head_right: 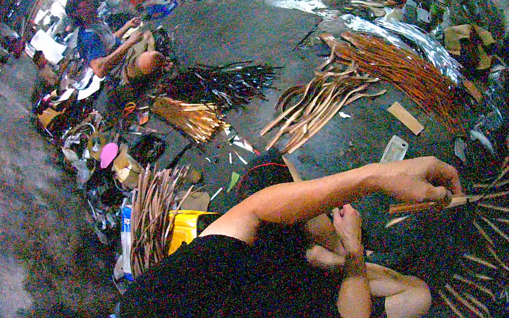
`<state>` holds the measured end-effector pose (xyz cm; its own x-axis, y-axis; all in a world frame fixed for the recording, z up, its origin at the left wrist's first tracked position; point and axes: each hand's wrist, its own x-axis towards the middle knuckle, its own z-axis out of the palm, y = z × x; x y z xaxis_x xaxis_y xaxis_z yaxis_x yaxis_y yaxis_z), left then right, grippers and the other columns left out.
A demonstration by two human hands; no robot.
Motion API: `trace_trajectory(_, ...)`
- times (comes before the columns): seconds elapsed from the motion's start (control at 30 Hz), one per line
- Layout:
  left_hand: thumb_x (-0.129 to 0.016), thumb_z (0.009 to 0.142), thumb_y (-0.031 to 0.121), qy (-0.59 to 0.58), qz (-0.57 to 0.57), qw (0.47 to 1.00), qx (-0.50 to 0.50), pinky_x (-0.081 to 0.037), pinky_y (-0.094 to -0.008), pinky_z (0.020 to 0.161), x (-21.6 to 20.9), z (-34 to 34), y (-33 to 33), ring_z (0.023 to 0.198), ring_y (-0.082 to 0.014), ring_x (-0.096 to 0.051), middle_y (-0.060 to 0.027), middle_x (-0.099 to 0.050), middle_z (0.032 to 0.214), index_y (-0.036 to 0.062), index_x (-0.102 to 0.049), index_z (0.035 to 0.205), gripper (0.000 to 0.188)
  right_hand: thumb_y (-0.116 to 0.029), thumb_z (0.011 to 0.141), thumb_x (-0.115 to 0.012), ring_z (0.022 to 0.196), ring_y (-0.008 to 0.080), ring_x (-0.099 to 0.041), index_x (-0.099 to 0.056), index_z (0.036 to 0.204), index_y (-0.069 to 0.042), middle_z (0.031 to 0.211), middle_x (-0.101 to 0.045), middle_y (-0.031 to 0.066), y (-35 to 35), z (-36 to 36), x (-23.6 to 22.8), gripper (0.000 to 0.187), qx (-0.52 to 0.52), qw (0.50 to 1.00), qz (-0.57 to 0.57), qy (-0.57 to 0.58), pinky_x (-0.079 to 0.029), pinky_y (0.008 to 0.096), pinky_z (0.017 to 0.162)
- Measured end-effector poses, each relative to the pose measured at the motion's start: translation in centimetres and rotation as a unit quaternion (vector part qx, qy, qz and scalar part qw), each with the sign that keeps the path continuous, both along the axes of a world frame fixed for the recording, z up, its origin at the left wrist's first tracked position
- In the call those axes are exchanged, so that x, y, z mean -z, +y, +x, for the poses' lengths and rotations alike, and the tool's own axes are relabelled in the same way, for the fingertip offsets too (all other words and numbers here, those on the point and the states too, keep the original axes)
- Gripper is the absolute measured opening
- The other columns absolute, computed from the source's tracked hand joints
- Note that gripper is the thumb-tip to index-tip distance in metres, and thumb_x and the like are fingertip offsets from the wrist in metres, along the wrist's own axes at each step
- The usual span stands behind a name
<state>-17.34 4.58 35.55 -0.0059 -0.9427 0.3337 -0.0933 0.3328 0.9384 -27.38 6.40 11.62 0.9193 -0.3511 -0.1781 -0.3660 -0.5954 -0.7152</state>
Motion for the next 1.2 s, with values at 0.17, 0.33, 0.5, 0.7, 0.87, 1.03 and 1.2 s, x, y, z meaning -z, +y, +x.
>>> trace_trajectory(0.17, -0.057, 0.084, 0.017, -0.003, -0.017, 0.999, -0.028, -0.050, -0.0309, 0.071, -0.1, 0.1, -0.6, 0.081, -0.0146, -0.060, -0.0062, -0.065, 0.089, 0.0006, -0.062, 0.103, 0.026, -0.024, 0.087, -0.057, 0.071, 0.0386, -0.062, -0.059, 0.083, 0.006, 0.073, -0.063, 0.0220, -0.1, 0.0, 0.1, 0.030, 0.003, 1.000, 0.010, -0.003, -0.046, 0.0451, 0.066)
trace_trajectory(0.33, -0.057, 0.085, 0.019, -0.012, -0.011, 0.999, -0.041, -0.049, -0.0301, 0.073, -0.3, 0.2, -0.7, 0.082, -0.0141, -0.059, -0.0056, -0.064, 0.089, 0.0022, -0.060, 0.108, 0.028, -0.026, 0.085, -0.058, 0.074, 0.0403, -0.062, -0.059, 0.079, 0.002, 0.076, -0.063, 0.0222, -0.4, 0.1, 0.7, 0.029, 0.009, 1.000, 0.010, -0.011, -0.048, 0.0467, 0.068)
trace_trajectory(0.5, -0.056, 0.087, 0.019, 0.008, -0.030, 0.999, -0.027, -0.049, -0.0304, 0.071, -0.6, -0.3, -1.3, 0.079, -0.0140, -0.059, -0.0051, -0.064, 0.086, 0.0021, -0.060, 0.107, 0.027, -0.026, 0.085, -0.059, 0.078, 0.0404, -0.062, -0.060, 0.085, 0.002, 0.080, -0.064, 0.0221, -0.6, -0.2, 1.7, 0.028, 0.007, 0.999, 0.016, -0.032, -0.048, 0.0464, 0.070)
trace_trajectory(0.7, -0.056, 0.087, 0.019, 0.016, 0.013, 1.000, -0.018, -0.049, -0.0289, 0.066, -2.2, -0.9, -1.1, 0.074, -0.0122, -0.059, -0.0050, -0.064, 0.082, 0.0022, -0.060, 0.107, 0.026, -0.025, 0.086, -0.057, 0.085, 0.0402, -0.062, -0.061, 0.093, 0.001, 0.087, -0.064, 0.0225, -0.7, -0.3, 1.5, 0.027, 0.000, 0.999, 0.015, -0.032, -0.048, 0.0457, 0.074)
trace_trajectory(0.87, -0.055, 0.090, 0.019, -0.041, 0.016, 0.999, -0.020, -0.049, -0.0289, 0.061, -2.4, -0.8, -2.3, 0.070, -0.0109, -0.058, -0.0030, -0.062, 0.079, 0.0040, -0.060, 0.109, 0.025, -0.025, 0.087, -0.056, 0.090, 0.0400, -0.061, -0.062, 0.100, 0.000, 0.093, -0.065, 0.0228, -0.7, 0.6, 1.5, 0.029, -0.031, 0.999, 0.013, -0.035, -0.048, 0.0451, 0.077)
trace_trajectory(1.03, -0.054, 0.089, 0.016, -0.038, 0.072, 0.997, 0.008, -0.045, -0.0241, 0.054, -3.4, -2.9, -5.5, 0.065, -0.0077, -0.053, 0.0017, -0.057, 0.075, 0.0060, -0.059, 0.113, 0.026, -0.026, 0.089, -0.057, 0.092, 0.0400, -0.061, -0.060, 0.111, -0.003, 0.098, -0.064, 0.0231, -0.4, 0.5, 4.0, 0.032, 0.012, 0.967, 0.236, -0.099, -0.049, 0.0467, 0.080)
trace_trajectory(1.2, -0.050, 0.094, 0.018, -0.084, 0.111, 0.990, -0.017, -0.045, -0.0238, 0.077, -6.6, -8.4, -7.6, 0.084, -0.0096, -0.055, -0.0017, -0.061, 0.094, 0.0046, -0.058, 0.115, 0.027, -0.032, 0.086, -0.057, 0.087, 0.0414, -0.059, -0.058, 0.091, -0.001, 0.088, -0.062, 0.0231, 1.3, 1.0, 7.4, 0.031, 0.066, 0.989, 0.051, -0.120, -0.045, 0.0520, 0.073)
